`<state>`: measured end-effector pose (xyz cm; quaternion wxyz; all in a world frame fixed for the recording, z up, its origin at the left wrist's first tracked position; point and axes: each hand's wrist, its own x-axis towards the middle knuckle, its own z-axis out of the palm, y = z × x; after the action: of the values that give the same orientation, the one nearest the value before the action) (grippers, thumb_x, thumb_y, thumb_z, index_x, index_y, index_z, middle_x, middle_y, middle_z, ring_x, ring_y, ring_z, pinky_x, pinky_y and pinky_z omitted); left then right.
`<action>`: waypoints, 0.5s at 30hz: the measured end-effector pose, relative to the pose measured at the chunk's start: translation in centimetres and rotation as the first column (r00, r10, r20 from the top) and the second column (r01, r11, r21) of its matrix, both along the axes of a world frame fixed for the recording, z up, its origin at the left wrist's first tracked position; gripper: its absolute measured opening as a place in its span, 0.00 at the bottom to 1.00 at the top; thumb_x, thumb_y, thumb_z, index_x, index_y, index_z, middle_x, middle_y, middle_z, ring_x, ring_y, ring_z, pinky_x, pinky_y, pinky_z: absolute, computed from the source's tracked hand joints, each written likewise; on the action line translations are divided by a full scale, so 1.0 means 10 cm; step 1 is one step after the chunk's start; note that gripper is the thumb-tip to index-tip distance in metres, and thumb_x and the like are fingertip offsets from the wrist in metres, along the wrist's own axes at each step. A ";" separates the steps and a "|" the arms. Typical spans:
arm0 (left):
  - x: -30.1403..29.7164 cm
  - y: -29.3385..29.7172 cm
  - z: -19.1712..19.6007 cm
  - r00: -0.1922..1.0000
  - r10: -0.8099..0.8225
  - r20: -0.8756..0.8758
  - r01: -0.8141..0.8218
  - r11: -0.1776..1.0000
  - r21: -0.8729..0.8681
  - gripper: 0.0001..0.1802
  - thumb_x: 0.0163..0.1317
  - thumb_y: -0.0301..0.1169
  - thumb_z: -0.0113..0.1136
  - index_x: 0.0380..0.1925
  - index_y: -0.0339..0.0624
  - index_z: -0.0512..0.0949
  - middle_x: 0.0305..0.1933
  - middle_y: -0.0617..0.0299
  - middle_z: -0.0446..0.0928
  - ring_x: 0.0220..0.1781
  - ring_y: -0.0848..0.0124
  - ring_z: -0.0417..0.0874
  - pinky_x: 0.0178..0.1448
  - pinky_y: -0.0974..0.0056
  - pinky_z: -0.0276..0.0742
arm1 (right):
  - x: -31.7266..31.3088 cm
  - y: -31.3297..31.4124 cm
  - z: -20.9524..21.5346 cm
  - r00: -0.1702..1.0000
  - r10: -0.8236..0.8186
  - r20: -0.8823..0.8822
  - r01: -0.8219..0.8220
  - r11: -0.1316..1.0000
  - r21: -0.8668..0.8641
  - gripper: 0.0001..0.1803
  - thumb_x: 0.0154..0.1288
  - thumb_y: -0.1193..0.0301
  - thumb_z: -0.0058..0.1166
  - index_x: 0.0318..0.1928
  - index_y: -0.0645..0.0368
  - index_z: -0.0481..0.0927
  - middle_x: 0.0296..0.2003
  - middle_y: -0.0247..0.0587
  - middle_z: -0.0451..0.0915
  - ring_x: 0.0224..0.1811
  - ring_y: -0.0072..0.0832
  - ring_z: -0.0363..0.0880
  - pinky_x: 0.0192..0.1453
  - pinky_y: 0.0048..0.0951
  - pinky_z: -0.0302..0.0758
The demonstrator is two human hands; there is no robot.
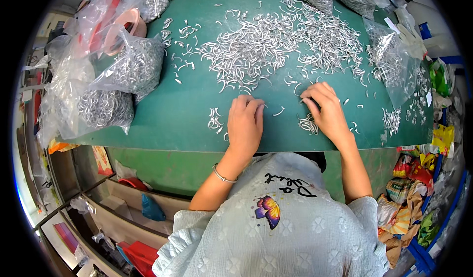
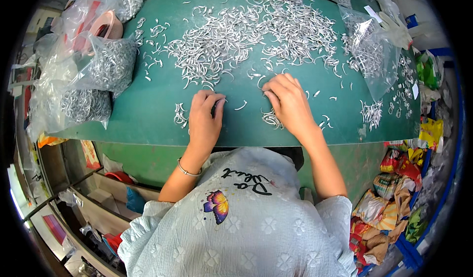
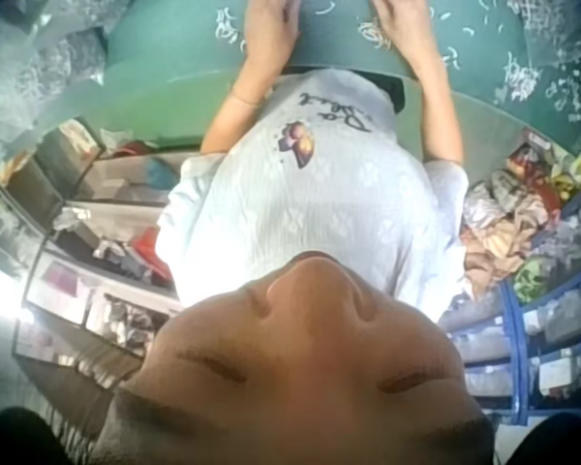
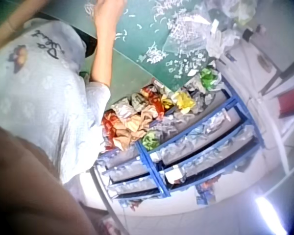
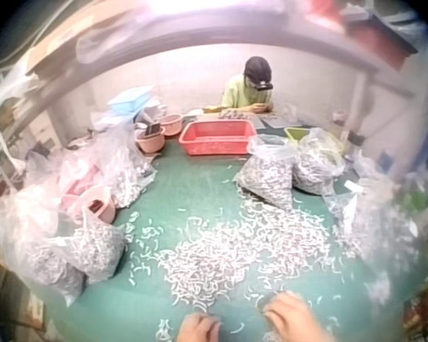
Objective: The person sorts small curved metal parts by hand on a workbench, picking them up from a pile and collecting them in their palm before moving them.
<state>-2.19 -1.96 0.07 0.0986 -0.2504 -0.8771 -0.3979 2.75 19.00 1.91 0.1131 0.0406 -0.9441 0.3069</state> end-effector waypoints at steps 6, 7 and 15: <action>0.01 -0.06 0.02 0.975 0.012 0.223 -0.016 1.000 0.013 0.07 0.58 0.22 0.62 0.37 0.36 0.80 0.32 0.55 0.76 0.33 0.58 0.77 0.39 0.58 0.73 | -0.03 -0.21 0.03 0.998 0.069 -0.013 -0.068 0.996 0.051 0.06 0.58 0.78 0.58 0.38 0.60 0.79 0.34 0.41 0.75 0.40 0.40 0.73 0.45 0.39 0.68; 0.01 -0.09 0.06 0.962 0.020 0.273 -0.029 0.999 0.027 0.06 0.59 0.22 0.62 0.37 0.36 0.80 0.33 0.54 0.76 0.35 0.57 0.78 0.41 0.56 0.73 | -0.01 -0.22 0.05 0.997 0.078 0.013 -0.079 0.995 0.059 0.06 0.58 0.78 0.58 0.38 0.60 0.79 0.34 0.41 0.75 0.40 0.40 0.72 0.45 0.39 0.68; -0.14 -0.65 0.33 0.903 0.159 0.398 -0.230 0.964 0.137 0.07 0.63 0.19 0.58 0.40 0.32 0.82 0.30 0.60 0.79 0.29 0.77 0.77 0.33 0.71 0.71 | -0.06 -0.38 -0.01 0.980 0.179 0.085 -0.190 0.971 0.147 0.07 0.58 0.77 0.59 0.38 0.60 0.77 0.34 0.40 0.73 0.41 0.38 0.72 0.46 0.38 0.66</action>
<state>-3.55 -8.42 3.35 -0.0135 -0.0688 -0.8602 -0.5051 2.17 15.19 1.85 0.0470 0.1261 -0.9605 0.2434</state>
